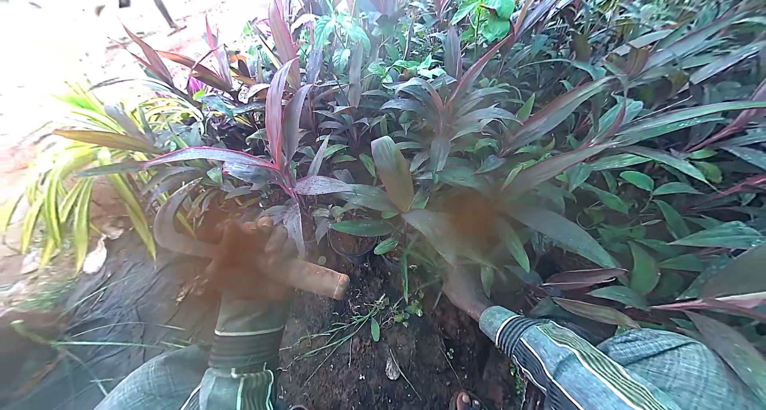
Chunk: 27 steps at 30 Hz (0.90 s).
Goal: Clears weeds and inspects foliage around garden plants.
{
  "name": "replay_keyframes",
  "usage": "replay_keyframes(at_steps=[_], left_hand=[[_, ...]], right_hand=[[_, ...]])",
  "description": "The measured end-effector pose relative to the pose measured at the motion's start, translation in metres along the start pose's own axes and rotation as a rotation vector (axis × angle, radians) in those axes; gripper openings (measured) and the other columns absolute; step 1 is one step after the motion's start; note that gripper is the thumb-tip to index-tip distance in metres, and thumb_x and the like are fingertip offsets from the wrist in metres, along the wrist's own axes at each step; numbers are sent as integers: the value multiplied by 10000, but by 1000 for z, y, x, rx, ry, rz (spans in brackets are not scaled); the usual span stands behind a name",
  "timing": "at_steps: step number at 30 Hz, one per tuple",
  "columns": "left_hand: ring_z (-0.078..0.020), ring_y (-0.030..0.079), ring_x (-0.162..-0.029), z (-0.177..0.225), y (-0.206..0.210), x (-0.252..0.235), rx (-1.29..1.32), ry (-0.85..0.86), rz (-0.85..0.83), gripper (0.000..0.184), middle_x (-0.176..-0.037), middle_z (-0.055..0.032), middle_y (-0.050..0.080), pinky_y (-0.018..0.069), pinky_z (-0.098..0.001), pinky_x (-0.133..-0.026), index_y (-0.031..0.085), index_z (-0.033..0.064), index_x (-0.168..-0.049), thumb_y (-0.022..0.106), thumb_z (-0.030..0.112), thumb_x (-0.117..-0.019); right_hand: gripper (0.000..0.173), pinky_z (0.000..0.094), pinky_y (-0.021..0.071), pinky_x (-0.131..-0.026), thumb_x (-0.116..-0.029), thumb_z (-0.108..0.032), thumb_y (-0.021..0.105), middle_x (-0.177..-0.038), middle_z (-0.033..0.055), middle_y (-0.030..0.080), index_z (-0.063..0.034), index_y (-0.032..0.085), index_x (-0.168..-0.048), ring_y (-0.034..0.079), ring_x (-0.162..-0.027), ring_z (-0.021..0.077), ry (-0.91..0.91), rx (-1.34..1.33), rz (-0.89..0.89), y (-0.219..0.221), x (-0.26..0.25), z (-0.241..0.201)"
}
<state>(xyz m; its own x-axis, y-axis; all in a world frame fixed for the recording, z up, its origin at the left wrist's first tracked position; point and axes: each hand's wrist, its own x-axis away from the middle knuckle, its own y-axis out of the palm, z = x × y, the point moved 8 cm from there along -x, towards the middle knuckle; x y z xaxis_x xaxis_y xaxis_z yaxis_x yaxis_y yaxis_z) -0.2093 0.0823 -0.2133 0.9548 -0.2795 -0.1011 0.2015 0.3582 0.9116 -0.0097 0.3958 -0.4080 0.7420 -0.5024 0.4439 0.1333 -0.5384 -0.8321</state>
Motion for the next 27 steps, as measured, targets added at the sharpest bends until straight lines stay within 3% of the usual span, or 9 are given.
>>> replay_keyframes(at_steps=[4, 8, 15, 20, 24, 27], left_hand=[[-63, 472, -478, 2, -1, 2, -7, 7, -20, 473, -702, 13, 586, 397, -196, -424, 580, 171, -766, 328, 427, -1073], [-69, 477, -474, 6, -1, 4, 20, 7, -36, 454, -704, 6, 593, 399, -197, -419, 591, 162, -780, 350, 416, -1070], [-54, 484, -472, 10, 16, 13, 28, -7, -9, 477, -696, 17, 603, 396, -185, -415, 593, 161, -743, 354, 419, -1064], [-56, 495, -488, 8, 13, 12, 13, -41, -57, 471, -716, 12, 599, 421, -187, -430, 611, 152, -787, 367, 448, -1061], [-49, 476, -471, -1, 24, 12, -49, -56, -102, 470, -692, 17, 602, 396, -187, -415, 632, 146, -752, 409, 429, -1053], [-52, 517, -500, -9, 30, 12, -72, -58, -207, 395, -753, 9, 644, 428, -188, -425, 670, 145, -805, 475, 400, -1034]], right_hand=[[400, 548, 486, -1057, -1046, -134, 525, -1273, 227, 668, -32, 547, -1432, 639, -1217, 379, -55, 4, -34, 11, -6, 5], [309, 553, 523, -978, -1026, -98, 527, -1172, 218, 693, -41, 597, -1322, 672, -1134, 379, -69, 31, -36, 7, -11, 1], [288, 539, 528, -975, -1010, -82, 532, -1153, 216, 692, -38, 607, -1285, 671, -1136, 376, -97, 107, -50, 8, -5, -7], [252, 531, 526, -974, -1006, -70, 543, -1141, 209, 691, -29, 627, -1240, 670, -1125, 369, -144, 88, -23, 5, 2, -10], [306, 522, 513, -1024, -968, -31, 586, -1205, 191, 690, -35, 654, -1267, 656, -1165, 358, -291, 29, 35, -12, 29, -48], [369, 546, 500, -1059, -956, 20, 570, -1276, 211, 669, -20, 639, -1317, 633, -1222, 382, -551, -30, -57, -6, 81, -99]])
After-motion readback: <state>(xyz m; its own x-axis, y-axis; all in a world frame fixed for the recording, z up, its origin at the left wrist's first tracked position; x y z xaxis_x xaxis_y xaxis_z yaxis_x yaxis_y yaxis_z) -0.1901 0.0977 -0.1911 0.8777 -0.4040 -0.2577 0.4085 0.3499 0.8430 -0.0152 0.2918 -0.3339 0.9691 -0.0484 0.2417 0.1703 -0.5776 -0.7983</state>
